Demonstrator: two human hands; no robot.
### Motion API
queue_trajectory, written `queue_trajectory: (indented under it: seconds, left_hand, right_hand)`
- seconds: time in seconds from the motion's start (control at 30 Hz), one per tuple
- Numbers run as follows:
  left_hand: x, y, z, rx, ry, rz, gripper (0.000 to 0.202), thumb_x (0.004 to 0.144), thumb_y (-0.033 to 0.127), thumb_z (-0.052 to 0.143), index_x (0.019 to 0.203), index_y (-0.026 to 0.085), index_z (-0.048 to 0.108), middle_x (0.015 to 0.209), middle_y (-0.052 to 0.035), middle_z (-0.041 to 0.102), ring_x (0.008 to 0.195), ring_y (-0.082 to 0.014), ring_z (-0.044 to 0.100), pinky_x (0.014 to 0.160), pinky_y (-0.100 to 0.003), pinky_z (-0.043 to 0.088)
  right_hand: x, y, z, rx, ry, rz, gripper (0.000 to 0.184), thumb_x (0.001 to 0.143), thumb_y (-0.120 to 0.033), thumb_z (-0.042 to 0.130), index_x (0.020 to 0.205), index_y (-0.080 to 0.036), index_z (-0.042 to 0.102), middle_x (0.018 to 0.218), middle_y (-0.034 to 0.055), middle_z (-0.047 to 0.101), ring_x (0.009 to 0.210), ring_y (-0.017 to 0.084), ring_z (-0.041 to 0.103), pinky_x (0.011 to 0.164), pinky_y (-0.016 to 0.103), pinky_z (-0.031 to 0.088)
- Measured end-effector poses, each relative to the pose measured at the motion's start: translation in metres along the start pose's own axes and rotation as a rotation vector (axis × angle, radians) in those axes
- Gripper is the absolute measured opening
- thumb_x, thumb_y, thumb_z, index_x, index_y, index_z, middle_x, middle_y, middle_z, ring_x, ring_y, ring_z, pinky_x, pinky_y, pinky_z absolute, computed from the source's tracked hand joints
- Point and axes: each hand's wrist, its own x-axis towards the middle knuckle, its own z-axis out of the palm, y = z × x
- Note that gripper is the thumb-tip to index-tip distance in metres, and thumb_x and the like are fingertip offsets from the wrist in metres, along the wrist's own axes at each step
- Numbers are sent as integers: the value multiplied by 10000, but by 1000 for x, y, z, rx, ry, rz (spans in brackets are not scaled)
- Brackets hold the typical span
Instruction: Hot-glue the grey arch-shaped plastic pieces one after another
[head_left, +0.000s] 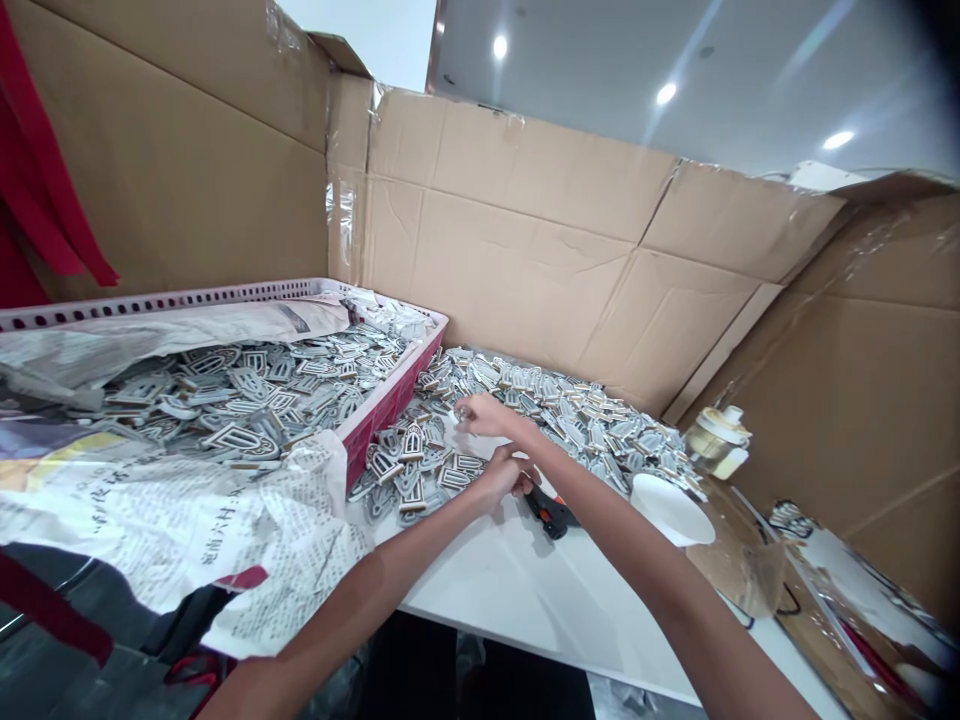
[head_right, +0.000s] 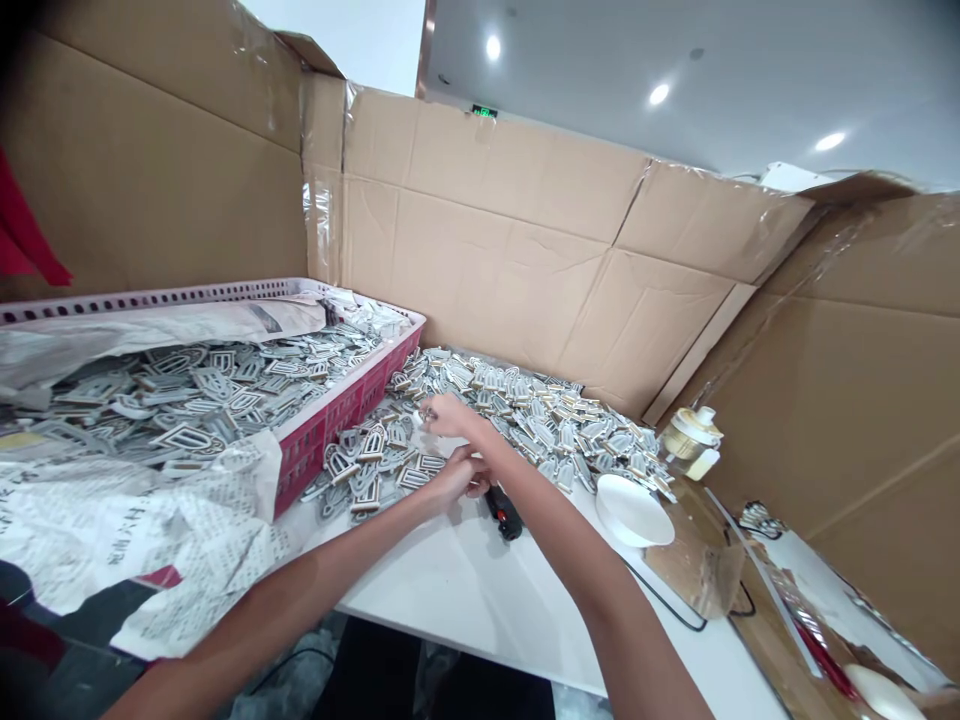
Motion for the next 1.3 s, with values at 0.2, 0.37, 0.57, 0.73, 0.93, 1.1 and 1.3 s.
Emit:
queue_trajectory:
  seconds: [0.2, 0.37, 0.57, 0.73, 0.93, 1.1, 1.3]
  left_hand:
    - [-9, 18, -2, -103, -44, -16, 290, 621, 151, 555, 911, 150, 561, 719, -35, 627, 557, -112, 588, 516, -215, 405]
    - [-15, 26, -2, -314, -334, 122, 449, 545, 71, 551, 988, 143, 560, 974, -109, 663, 846, -219, 647, 828, -375, 451]
    - [-13, 16, -1, -305, -341, 52, 459, 625, 103, 562, 1066, 154, 445, 936, -133, 688, 874, -242, 660, 907, -414, 416]
    - [-7, 12, -1, -246, -185, 30, 231, 751, 257, 554, 907, 176, 404, 906, -132, 691, 844, -233, 673, 874, -393, 451]
    - [-6, 12, 0, -198, -86, 38, 193, 764, 182, 522, 813, 189, 335, 847, -126, 694, 830, -232, 680, 846, -386, 477]
    - [-8, 13, 1, -235, -86, 70, 189, 749, 222, 556, 813, 181, 384, 883, -136, 694, 880, -234, 670, 879, -379, 469]
    - [-11, 16, 1, -172, -131, 47, 228, 677, 147, 598, 873, 147, 482, 907, -137, 699, 895, -241, 666, 884, -370, 471]
  right_hand:
    - [-45, -4, -48, 661, 249, 121, 376, 802, -385, 561, 1134, -212, 581, 1069, 64, 637, 912, 176, 610, 751, 299, 516]
    - [-98, -2, -51, 911, 333, 240, 437, 750, -361, 621, 1156, -207, 572, 1015, 76, 670, 875, 188, 640, 791, 329, 514]
    - [-131, 14, -30, 670, 516, 323, 334, 739, -325, 619, 1028, -158, 647, 1029, 73, 675, 947, 191, 622, 902, 365, 461]
    - [-168, 32, -26, 365, 666, 353, 271, 772, -339, 572, 959, -177, 681, 1052, 67, 673, 973, 192, 614, 896, 353, 457]
    - [-244, 70, -49, 109, 776, 577, 253, 765, -316, 536, 886, -150, 684, 890, 74, 702, 787, 193, 643, 735, 306, 492]
    - [-299, 104, -63, -243, 582, 916, 256, 761, -218, 494, 914, -157, 690, 893, 90, 698, 824, 211, 638, 746, 294, 459]
    - [-305, 131, -43, -205, 297, 928, 382, 708, -168, 541, 1076, -135, 634, 1052, 103, 660, 920, 210, 615, 790, 282, 450]
